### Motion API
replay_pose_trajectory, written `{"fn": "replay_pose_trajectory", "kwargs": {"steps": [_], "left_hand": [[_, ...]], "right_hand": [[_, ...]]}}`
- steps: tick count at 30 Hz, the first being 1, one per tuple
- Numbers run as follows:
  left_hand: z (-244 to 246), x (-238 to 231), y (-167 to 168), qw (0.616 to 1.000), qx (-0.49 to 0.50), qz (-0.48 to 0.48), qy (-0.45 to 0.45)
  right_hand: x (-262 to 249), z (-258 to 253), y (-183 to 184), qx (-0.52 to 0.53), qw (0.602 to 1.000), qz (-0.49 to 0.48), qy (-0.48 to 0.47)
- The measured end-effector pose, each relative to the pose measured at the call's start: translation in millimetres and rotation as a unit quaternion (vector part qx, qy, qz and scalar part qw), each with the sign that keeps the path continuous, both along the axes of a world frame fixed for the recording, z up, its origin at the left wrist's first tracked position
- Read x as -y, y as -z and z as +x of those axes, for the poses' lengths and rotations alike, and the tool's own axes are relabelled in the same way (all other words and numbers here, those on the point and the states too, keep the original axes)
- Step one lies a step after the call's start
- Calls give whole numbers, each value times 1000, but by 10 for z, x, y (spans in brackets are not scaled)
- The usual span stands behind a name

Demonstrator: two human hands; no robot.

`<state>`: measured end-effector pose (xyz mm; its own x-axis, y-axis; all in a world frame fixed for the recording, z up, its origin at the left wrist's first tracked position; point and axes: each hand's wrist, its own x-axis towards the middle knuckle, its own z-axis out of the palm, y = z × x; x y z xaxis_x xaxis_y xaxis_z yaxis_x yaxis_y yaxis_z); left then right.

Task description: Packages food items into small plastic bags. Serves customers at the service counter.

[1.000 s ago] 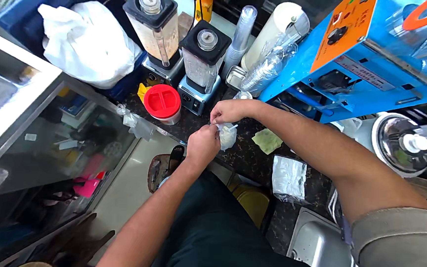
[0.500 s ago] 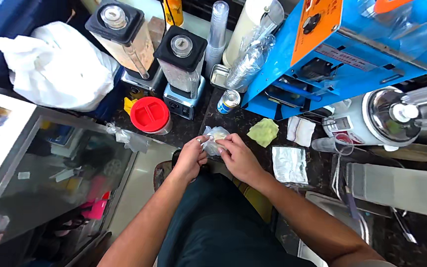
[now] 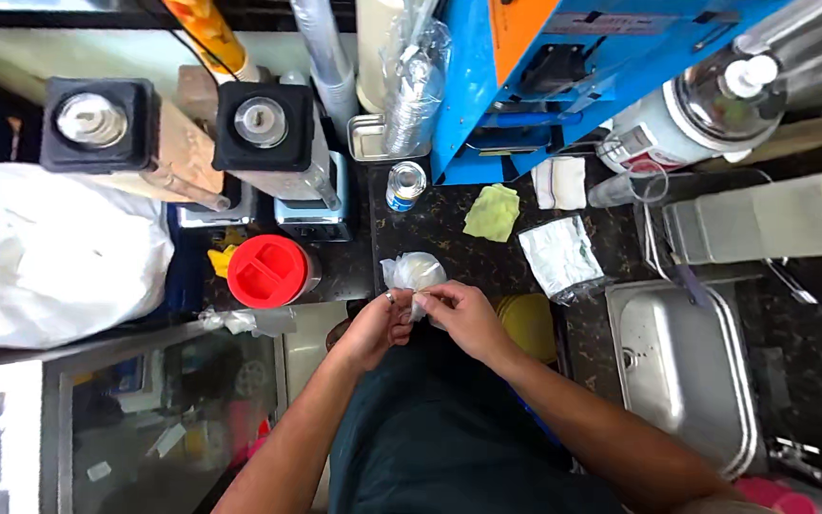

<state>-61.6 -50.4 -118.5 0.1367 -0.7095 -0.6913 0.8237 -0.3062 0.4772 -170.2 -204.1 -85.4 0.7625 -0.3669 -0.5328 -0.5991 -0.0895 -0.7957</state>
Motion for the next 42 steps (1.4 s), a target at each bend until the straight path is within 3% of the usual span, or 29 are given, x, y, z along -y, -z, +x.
{"fn": "replay_pose_trajectory", "kwargs": {"steps": [4, 6, 8, 11, 14, 16, 18, 21, 23, 26, 30, 33, 37, 42], "left_hand": [[85, -37, -15, 999, 25, -9, 41], [107, -63, 0, 994, 80, -45, 53], [103, -117, 101, 982, 169, -76, 42], [85, -210, 323, 965, 254, -58, -16], [97, -250, 454, 968, 232, -4, -92], [110, -237, 412, 970, 190, -22, -149], [106, -281, 314, 962, 168, -85, -197], [122, -354, 62, 946, 150, -164, -237], [173, -445, -205, 932, 175, -197, -248], [316, -751, -737, 907, 296, -215, -210], [381, -1214, -1672, 847, 500, -144, -106], [448, -1647, -2215, 791, 592, -45, -149], [634, -2342, -2610, 756, 615, 14, -225], [1028, -3333, -2800, 720, 617, 20, -317]], "right_hand": [[-175, -27, -28, 37, 989, -135, 49], [-245, -86, 1, 78, 982, -140, 101], [-296, -128, 77, 121, 973, -25, 197], [-313, -151, 276, 160, 910, 131, 360], [-331, -130, 466, 194, 843, 194, 463], [-328, -112, 440, 236, 825, 226, 460], [-312, -163, 392, 280, 852, 206, 391], [-318, -178, 233, 312, 916, 98, 233], [-348, -54, -69, 312, 941, 23, 132], [-426, 235, -699, 299, 950, -87, -41], [-697, 727, -1535, 363, 882, -183, -240], [-1191, 1276, -1956, 432, 815, -174, -345], [-1775, 1920, -2436, 435, 766, -148, -450], [-2660, 2688, -2939, 400, 684, -134, -595]]}}
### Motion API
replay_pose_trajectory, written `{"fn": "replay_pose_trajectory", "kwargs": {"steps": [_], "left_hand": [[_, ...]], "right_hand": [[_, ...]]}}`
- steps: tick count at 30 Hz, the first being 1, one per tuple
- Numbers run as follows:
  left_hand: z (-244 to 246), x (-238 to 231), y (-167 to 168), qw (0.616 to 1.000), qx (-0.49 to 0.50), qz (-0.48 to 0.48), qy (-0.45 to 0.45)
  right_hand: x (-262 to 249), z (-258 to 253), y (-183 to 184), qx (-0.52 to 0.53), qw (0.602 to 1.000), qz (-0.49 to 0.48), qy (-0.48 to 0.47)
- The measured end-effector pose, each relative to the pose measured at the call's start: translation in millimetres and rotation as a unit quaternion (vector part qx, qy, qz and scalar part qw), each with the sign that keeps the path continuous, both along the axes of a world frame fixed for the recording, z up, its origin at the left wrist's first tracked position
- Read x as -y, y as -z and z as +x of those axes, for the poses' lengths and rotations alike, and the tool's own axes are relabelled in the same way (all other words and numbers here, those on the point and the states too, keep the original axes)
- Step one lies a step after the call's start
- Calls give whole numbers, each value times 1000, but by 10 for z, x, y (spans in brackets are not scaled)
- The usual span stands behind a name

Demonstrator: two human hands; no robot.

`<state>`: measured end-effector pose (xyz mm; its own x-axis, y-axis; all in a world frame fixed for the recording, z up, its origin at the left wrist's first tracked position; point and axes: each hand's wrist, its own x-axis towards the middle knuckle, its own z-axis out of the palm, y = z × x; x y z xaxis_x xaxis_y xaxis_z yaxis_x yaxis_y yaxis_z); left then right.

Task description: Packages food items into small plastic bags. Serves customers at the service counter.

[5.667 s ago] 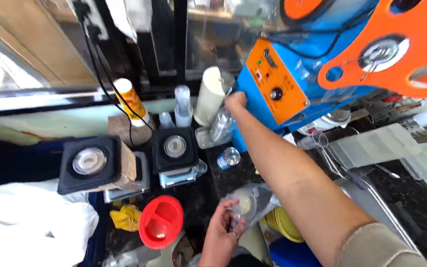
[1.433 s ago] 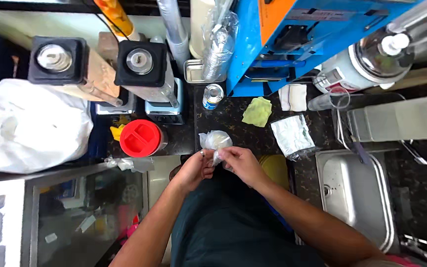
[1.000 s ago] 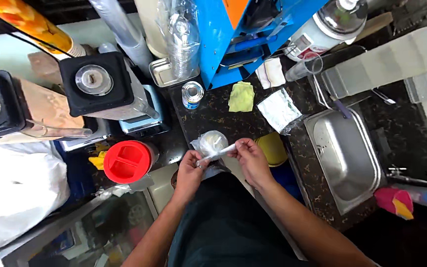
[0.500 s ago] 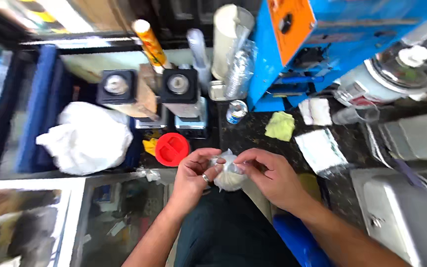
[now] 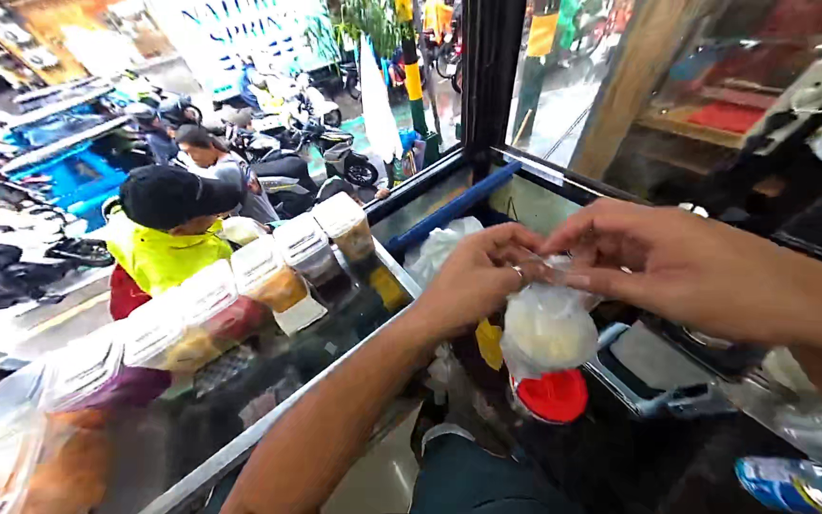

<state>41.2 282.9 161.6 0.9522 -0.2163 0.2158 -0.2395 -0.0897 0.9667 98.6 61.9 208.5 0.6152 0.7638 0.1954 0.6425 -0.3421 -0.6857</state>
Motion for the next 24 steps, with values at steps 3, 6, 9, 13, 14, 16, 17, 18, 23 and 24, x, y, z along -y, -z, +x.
{"fn": "replay_pose_trajectory", "kwargs": {"steps": [3, 6, 9, 13, 14, 16, 17, 18, 23, 24], "left_hand": [[335, -610, -101, 996, 33, 38, -69], [791, -1195, -186, 988, 45, 61, -137], [1235, -1826, -167, 986, 46, 58, -149], [1769, -2624, -198, 994, 19, 34, -104], [1889, -2800, -197, 995, 9, 31, -94], [2124, -3104, -215, 995, -20, 20, -95], [2246, -3243, -220, 994, -31, 12, -101], [2373, -3381, -211, 993, -39, -4, -108], [2894, -3984, -100, 991, -86, -46, -94], [2969, -4077, -83, 991, -96, -22, -85]], "right_hand": [[-649, 440, -168, 52, 998, -9, -19], [-1243, 949, -258, 12, 1000, -15, 7], [-1917, 1462, -237, -38, 999, -27, -19], [-2736, 2123, -225, -97, 993, 36, -53], [-2920, 2273, -199, -130, 987, 68, -61], [-3284, 2554, -123, -201, 970, 110, -81], [-3462, 2695, -75, -229, 961, 124, -88], [-3635, 2837, -15, -244, 957, 133, -87], [-4354, 3428, 249, -192, 970, 118, -93], [-4473, 3498, 266, -164, 976, 108, -94]]}}
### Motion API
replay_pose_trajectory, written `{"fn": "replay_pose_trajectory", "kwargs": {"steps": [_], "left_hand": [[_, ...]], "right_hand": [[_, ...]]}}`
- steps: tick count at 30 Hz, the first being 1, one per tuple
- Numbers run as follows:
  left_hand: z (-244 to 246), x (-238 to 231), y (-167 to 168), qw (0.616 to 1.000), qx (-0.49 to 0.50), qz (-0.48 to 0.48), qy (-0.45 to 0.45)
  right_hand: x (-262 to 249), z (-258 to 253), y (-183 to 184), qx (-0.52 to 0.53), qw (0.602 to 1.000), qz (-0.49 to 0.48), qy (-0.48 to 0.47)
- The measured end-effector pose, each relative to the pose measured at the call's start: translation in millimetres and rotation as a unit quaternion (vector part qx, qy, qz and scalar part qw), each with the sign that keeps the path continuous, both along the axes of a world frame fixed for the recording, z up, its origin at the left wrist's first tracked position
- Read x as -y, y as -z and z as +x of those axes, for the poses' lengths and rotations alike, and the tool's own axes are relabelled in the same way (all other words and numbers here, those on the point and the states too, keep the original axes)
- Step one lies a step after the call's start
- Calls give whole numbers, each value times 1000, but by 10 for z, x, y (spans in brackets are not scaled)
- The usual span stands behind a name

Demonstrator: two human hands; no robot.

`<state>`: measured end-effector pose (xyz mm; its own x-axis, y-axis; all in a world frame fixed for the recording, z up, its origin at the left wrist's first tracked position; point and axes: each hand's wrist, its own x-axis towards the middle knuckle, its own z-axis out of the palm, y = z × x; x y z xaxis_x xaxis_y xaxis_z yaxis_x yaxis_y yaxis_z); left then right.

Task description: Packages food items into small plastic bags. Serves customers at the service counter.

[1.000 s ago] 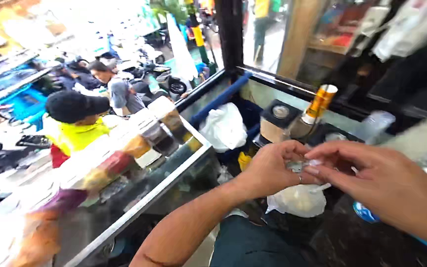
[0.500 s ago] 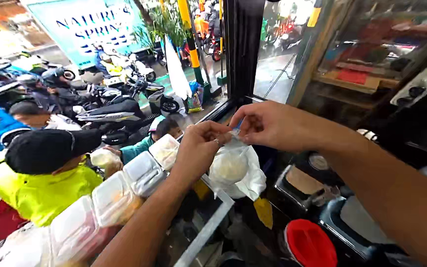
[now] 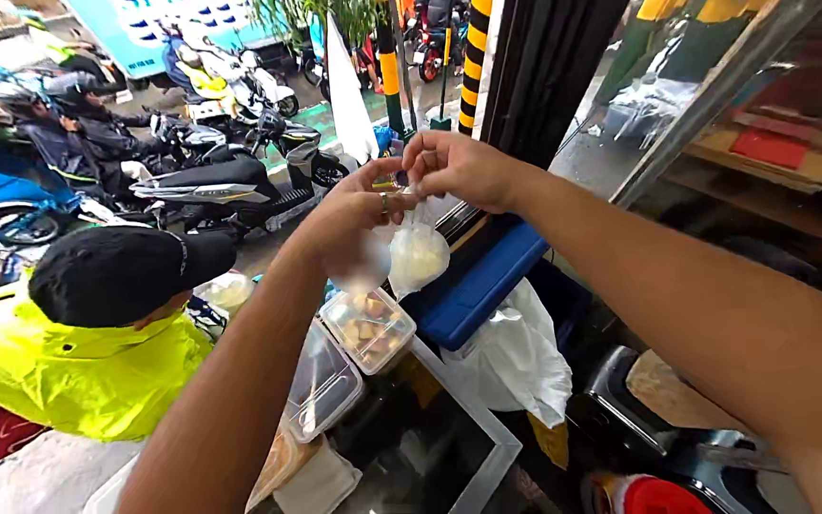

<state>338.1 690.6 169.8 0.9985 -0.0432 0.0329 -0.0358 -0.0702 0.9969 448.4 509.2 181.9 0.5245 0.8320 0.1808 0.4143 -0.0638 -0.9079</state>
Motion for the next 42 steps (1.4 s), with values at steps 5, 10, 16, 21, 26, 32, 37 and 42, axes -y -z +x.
{"fn": "replay_pose_trajectory", "kwargs": {"steps": [5, 10, 16, 21, 26, 32, 37, 42], "left_hand": [[342, -296, 97, 998, 7, 39, -51], [659, -536, 346, 998, 0, -5, -63], [1038, -772, 629, 993, -10, 88, -79], [1314, -939, 851, 988, -27, 136, -70], [1477, -997, 975, 985, -24, 158, -63], [1594, -1072, 1171, 977, -55, 193, -70], [1699, -1186, 1355, 963, -71, 250, -72], [1826, -1373, 1711, 909, -109, 396, -73]], "right_hand": [[-263, 82, 32, 159, 981, -25, 110], [307, -573, 623, 160, 968, 17, 193], [1117, -1378, 1865, 88, 982, -37, 162], [1521, -1831, 2347, -15, 973, -61, 224], [1677, -2082, 2535, -111, 959, -94, 244], [1716, -2251, 2620, -127, 951, -141, 244], [1744, -2257, 2636, -109, 949, -164, 245], [1792, -2306, 2714, -104, 946, -179, 249]]}}
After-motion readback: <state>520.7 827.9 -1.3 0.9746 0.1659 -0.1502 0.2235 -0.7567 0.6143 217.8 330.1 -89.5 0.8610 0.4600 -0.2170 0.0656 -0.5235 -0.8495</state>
